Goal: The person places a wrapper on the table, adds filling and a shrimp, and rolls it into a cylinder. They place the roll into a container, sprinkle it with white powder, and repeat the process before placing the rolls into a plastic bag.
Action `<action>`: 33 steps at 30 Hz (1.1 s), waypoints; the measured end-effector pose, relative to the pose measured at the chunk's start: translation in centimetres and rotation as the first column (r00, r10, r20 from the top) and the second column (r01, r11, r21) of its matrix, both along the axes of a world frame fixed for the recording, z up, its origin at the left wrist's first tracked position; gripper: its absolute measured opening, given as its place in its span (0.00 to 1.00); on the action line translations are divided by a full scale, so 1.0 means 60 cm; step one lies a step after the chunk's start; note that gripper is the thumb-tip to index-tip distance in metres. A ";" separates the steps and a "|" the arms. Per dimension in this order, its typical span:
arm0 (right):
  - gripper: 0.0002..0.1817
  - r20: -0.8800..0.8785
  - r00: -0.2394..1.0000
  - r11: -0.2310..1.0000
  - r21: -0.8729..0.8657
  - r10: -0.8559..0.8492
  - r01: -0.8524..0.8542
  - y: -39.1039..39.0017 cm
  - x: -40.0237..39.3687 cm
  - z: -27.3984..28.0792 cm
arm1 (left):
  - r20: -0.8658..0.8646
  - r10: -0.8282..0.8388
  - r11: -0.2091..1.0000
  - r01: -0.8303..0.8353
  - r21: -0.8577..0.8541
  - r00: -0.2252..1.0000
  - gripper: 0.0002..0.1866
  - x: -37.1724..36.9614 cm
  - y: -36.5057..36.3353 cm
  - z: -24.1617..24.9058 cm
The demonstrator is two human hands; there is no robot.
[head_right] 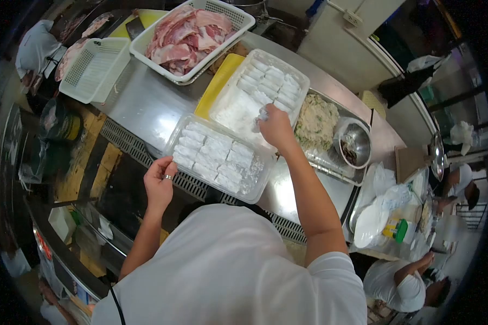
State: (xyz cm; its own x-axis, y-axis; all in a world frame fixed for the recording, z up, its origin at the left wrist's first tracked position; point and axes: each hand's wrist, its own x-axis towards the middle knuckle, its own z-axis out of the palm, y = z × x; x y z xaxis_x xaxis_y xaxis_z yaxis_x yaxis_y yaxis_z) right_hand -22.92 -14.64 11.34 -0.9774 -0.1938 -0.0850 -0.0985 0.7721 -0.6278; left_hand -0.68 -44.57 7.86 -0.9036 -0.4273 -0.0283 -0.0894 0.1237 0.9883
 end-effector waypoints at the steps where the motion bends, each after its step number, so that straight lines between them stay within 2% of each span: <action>1: 0.19 0.053 0.998 0.997 -0.057 -0.043 0.046 -0.002 0.021 0.039 | 0.007 -0.012 1.000 0.012 -0.006 1.000 0.11 -0.004 -0.002 -0.001; 2: 0.19 0.107 0.991 0.989 -0.112 -0.085 0.097 -0.003 0.040 0.059 | 0.011 -0.031 0.999 0.031 -0.009 0.999 0.11 -0.009 -0.004 -0.002; 5: 0.18 0.158 0.986 0.977 -0.211 0.059 -0.025 0.003 0.108 0.055 | 0.017 -0.090 0.996 0.091 -0.012 0.996 0.11 -0.027 -0.003 -0.004; 6: 0.16 0.231 0.969 0.996 -0.052 0.085 -0.075 -0.013 0.138 0.084 | 0.016 -0.110 0.994 0.110 -0.013 0.994 0.11 -0.035 -0.002 0.000; 9: 0.17 0.204 0.969 0.985 0.073 0.139 -0.157 -0.010 0.199 0.026 | -0.006 -0.164 0.986 0.164 -0.025 0.986 0.11 -0.058 0.000 0.006; 12: 0.14 0.245 0.961 0.987 0.056 0.130 -0.148 -0.018 0.241 -0.004 | -0.041 -0.184 0.983 0.182 -0.034 0.982 0.11 -0.075 0.001 0.006; 15: 0.14 0.138 0.986 0.988 0.113 0.092 -0.108 -0.039 0.258 -0.020 | -0.072 -0.224 0.975 0.222 -0.026 0.972 0.11 -0.091 0.000 0.005; 19: 0.13 0.017 0.997 0.995 0.068 0.078 -0.079 -0.059 0.261 -0.036 | -0.096 -0.271 0.962 0.274 0.014 0.958 0.11 -0.103 0.003 0.004; 22: 0.15 0.061 0.987 0.984 0.104 -0.150 0.143 -0.068 0.275 -0.010 | -0.087 -0.299 0.954 0.301 0.012 0.950 0.11 -0.107 0.001 0.003; 25: 0.16 0.066 0.987 0.988 -0.027 -0.150 0.152 -0.066 0.273 -0.031 | -0.087 -0.301 0.951 0.306 0.043 0.949 0.10 -0.103 0.002 -0.001; 31: 0.25 0.107 0.933 0.937 -0.018 -0.344 0.348 -0.068 0.258 -0.040 | -0.081 -0.307 0.950 0.310 0.033 0.948 0.11 -0.097 -0.016 -0.012; 33: 0.28 0.236 0.923 0.939 -0.093 -0.303 0.332 -0.057 0.246 -0.042 | -0.066 -0.303 0.951 0.306 0.048 0.951 0.11 -0.094 -0.022 -0.015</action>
State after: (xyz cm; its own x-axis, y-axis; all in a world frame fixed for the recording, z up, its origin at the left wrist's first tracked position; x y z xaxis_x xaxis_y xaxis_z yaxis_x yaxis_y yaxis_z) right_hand -8.15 -18.05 8.84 -0.9501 0.1004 -0.2953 0.2870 0.6517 -0.7021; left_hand -6.32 -45.89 6.97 -0.9913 -0.1311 0.0105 0.0001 0.0794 0.9968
